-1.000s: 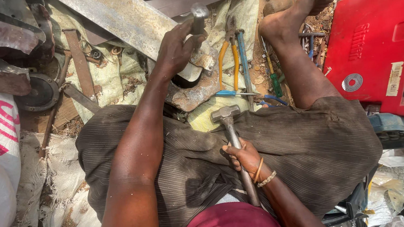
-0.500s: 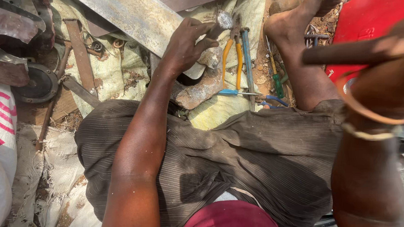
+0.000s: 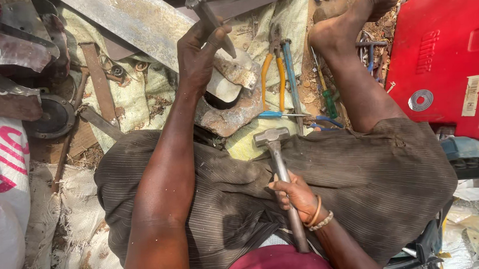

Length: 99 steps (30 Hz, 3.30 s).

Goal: The person sits on the ground and uses a hammer and chisel to shape and remove material from a long metal blade. They repeatedly strike the chisel, flip the blade, and scrape off debris while working on an anvil-like block.

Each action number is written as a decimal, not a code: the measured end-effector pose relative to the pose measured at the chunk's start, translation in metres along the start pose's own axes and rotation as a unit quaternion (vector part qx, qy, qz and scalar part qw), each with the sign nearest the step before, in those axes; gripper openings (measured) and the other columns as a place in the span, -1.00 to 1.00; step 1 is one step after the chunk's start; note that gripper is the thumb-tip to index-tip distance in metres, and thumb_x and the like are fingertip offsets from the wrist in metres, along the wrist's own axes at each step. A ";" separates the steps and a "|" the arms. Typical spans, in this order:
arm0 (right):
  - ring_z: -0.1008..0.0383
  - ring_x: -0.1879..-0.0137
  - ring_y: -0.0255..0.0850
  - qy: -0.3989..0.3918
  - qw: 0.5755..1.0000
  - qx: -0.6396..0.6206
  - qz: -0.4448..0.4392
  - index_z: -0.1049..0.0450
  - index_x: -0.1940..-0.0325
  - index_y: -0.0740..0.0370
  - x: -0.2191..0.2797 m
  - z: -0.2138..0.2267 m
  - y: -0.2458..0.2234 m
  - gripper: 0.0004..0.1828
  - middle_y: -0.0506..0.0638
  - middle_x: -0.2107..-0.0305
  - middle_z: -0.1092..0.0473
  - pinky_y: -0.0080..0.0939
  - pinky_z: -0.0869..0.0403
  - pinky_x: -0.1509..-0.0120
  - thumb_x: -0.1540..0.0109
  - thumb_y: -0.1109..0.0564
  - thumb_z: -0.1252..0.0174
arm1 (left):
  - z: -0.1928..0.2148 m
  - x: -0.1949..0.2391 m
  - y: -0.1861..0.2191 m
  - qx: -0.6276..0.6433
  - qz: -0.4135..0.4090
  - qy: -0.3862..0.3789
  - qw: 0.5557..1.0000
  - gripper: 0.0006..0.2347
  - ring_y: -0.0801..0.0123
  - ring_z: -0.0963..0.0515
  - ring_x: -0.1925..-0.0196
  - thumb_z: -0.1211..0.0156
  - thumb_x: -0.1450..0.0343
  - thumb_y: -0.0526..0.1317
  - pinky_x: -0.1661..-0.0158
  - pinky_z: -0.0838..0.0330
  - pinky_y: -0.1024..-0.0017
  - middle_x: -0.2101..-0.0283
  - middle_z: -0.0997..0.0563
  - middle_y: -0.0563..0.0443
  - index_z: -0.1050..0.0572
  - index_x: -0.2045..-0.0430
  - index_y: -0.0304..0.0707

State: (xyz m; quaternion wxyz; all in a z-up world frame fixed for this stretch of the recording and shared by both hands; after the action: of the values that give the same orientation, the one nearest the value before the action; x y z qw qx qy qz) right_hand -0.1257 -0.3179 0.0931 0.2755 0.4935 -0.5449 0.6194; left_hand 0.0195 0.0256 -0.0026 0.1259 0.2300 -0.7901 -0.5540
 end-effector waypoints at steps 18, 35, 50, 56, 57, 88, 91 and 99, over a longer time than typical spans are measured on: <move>-0.65 0.13 -0.17 0.145 0.804 0.322 0.478 -0.48 -0.20 0.33 -0.038 -0.058 -0.159 -0.57 0.15 0.18 -0.59 -0.24 -0.65 0.07 -0.30 0.09 -0.28 | -0.059 0.046 0.026 0.010 0.150 -0.158 0.976 -0.64 0.16 -0.78 0.19 -0.46 -0.30 -0.05 0.07 -0.74 0.21 0.26 -0.72 -0.23 -0.58 0.24 -0.40; -0.45 0.37 -0.06 0.236 0.582 0.657 0.417 -0.59 0.11 0.12 -0.111 -0.003 -0.097 -0.65 0.11 0.40 -0.35 -0.04 -0.49 0.34 -0.10 -0.07 -0.35 | -0.048 0.046 0.015 -0.048 0.104 -0.051 0.992 -0.47 0.21 -0.77 0.19 -0.36 -0.33 0.11 0.16 -0.76 0.29 0.24 -0.68 -0.22 -0.46 0.08 -0.41; -0.59 0.13 0.24 0.103 0.965 0.007 0.239 -0.30 -0.11 0.52 -0.075 0.083 -0.075 -0.43 0.46 0.20 -0.46 0.13 -0.58 0.16 -0.35 -0.12 0.01 | -0.050 0.046 0.008 -0.057 0.162 -0.061 0.983 -0.64 0.34 -0.67 0.28 -0.35 -0.40 0.04 0.20 -0.59 0.35 0.31 -0.72 -0.13 -0.65 0.24 -0.36; -0.52 0.39 0.10 0.184 0.922 0.105 0.324 -0.16 -0.27 0.62 -0.167 0.128 -0.061 -0.47 0.46 0.24 -0.46 -0.01 -0.41 0.59 -0.29 0.31 -0.17 | -0.037 0.039 -0.007 -0.107 0.126 -0.062 0.984 -0.64 0.30 -0.69 0.27 -0.40 -0.35 0.00 0.19 -0.59 0.28 0.32 -0.71 -0.10 -0.64 0.27 -0.40; -0.50 0.39 0.06 0.198 0.914 0.108 0.337 -0.17 -0.32 0.59 -0.154 0.126 -0.059 -0.44 0.43 0.21 -0.45 -0.05 -0.39 0.58 -0.30 0.30 -0.16 | -0.045 0.043 -0.005 -0.109 0.141 -0.074 0.981 -0.61 0.25 -0.70 0.26 -0.40 -0.35 0.02 0.18 -0.60 0.26 0.31 -0.71 -0.14 -0.63 0.24 -0.43; -0.50 0.24 -0.10 0.341 0.607 0.421 0.581 -0.20 -0.13 0.35 -0.054 -0.053 -0.095 -0.75 0.15 0.36 -0.37 -0.10 -0.49 0.20 -0.52 0.09 0.03 | -0.058 0.049 0.050 -0.192 0.128 0.096 0.968 -0.57 0.46 -0.64 0.49 -0.53 -0.26 0.01 0.49 -0.53 0.44 0.51 -0.63 0.01 -0.31 0.44 -0.22; -0.50 0.43 -0.14 0.298 0.705 0.336 0.549 -0.22 -0.17 0.39 -0.049 -0.056 -0.087 -0.65 0.11 0.48 -0.40 -0.06 -0.45 0.32 -0.44 0.08 -0.02 | -0.052 0.057 0.051 -0.232 0.086 0.081 0.965 -0.55 0.43 -0.59 0.49 -0.59 -0.29 -0.04 0.49 -0.51 0.45 0.51 -0.60 -0.05 -0.30 0.46 -0.25; -0.55 0.23 0.06 0.317 0.756 0.448 0.357 -0.40 -0.01 0.30 -0.066 -0.022 -0.089 -0.74 0.23 0.34 -0.49 0.09 -0.49 0.15 -0.39 0.05 -0.11 | -0.034 0.041 0.056 -0.083 0.099 0.136 0.982 -0.54 0.35 -0.74 0.45 -0.50 -0.30 -0.01 0.47 -0.72 0.44 0.47 -0.63 -0.09 -0.24 0.35 -0.21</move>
State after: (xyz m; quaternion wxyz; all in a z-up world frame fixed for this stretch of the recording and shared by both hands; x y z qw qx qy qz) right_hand -0.0302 -0.2616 0.0704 -0.0612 0.1060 -0.2230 0.9671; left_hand -0.0128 -0.0072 0.0597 0.3046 0.2126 -0.7359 -0.5661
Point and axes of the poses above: each hand's wrist, its own x-axis away from the middle knuckle, its own z-axis out of the back of the hand, y = z × x, the point moved 2 cm from there along -x, towards the middle knuckle
